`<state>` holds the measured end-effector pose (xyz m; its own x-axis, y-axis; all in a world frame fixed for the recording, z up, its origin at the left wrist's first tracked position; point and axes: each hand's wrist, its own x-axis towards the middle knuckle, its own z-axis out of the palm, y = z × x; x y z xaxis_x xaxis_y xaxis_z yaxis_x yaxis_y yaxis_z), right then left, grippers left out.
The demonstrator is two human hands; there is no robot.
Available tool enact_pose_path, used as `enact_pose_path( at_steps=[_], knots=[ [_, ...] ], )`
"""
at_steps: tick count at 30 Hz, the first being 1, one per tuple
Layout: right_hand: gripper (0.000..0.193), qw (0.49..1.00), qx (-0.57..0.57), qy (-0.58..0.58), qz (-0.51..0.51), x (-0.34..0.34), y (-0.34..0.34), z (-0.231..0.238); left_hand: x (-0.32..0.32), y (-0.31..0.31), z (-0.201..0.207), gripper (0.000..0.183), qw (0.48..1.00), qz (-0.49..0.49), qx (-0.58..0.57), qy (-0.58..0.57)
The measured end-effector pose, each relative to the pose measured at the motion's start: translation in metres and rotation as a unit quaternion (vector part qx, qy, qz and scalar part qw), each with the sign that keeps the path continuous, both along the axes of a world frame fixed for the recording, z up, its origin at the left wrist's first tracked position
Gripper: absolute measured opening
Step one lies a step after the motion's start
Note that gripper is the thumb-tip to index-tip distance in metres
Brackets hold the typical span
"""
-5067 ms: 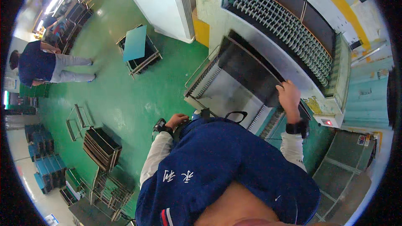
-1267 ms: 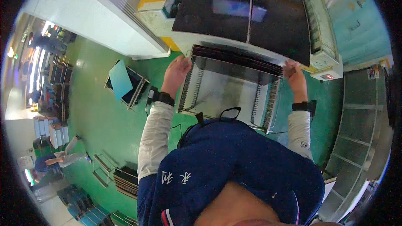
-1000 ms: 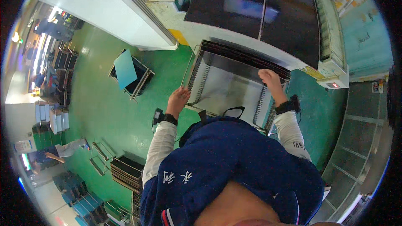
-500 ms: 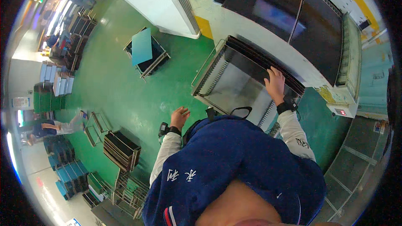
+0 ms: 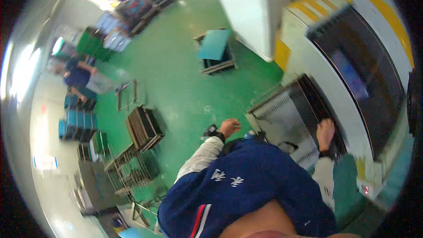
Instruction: Placing dark rectangular plates onto an industrial processing machine and moving storage racks.
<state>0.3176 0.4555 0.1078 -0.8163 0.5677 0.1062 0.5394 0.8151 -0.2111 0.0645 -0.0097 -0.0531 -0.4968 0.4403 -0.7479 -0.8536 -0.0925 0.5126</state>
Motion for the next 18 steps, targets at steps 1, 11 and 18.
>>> enact_pose_path(
  at_steps=[1, 11, 18],
  knots=[
    [0.019, 0.999, 0.031, -0.007, -0.005, 0.002, -0.002, -0.006, 0.002, 0.006, 0.020, 0.045, 0.999, -0.002, -0.031, 0.010],
    [0.022, 0.993, -0.055, -0.104, 0.018, 0.008, 0.034, -0.046, 0.018, -0.012, 0.029, 0.042, 0.996, 0.002, -0.087, 0.029],
    [0.024, 0.993, -0.041, -0.101, 0.043, 0.009, 0.041, -0.044, 0.033, -0.015, 0.029, 0.040, 0.990, -0.032, -0.122, 0.057]
  ],
)
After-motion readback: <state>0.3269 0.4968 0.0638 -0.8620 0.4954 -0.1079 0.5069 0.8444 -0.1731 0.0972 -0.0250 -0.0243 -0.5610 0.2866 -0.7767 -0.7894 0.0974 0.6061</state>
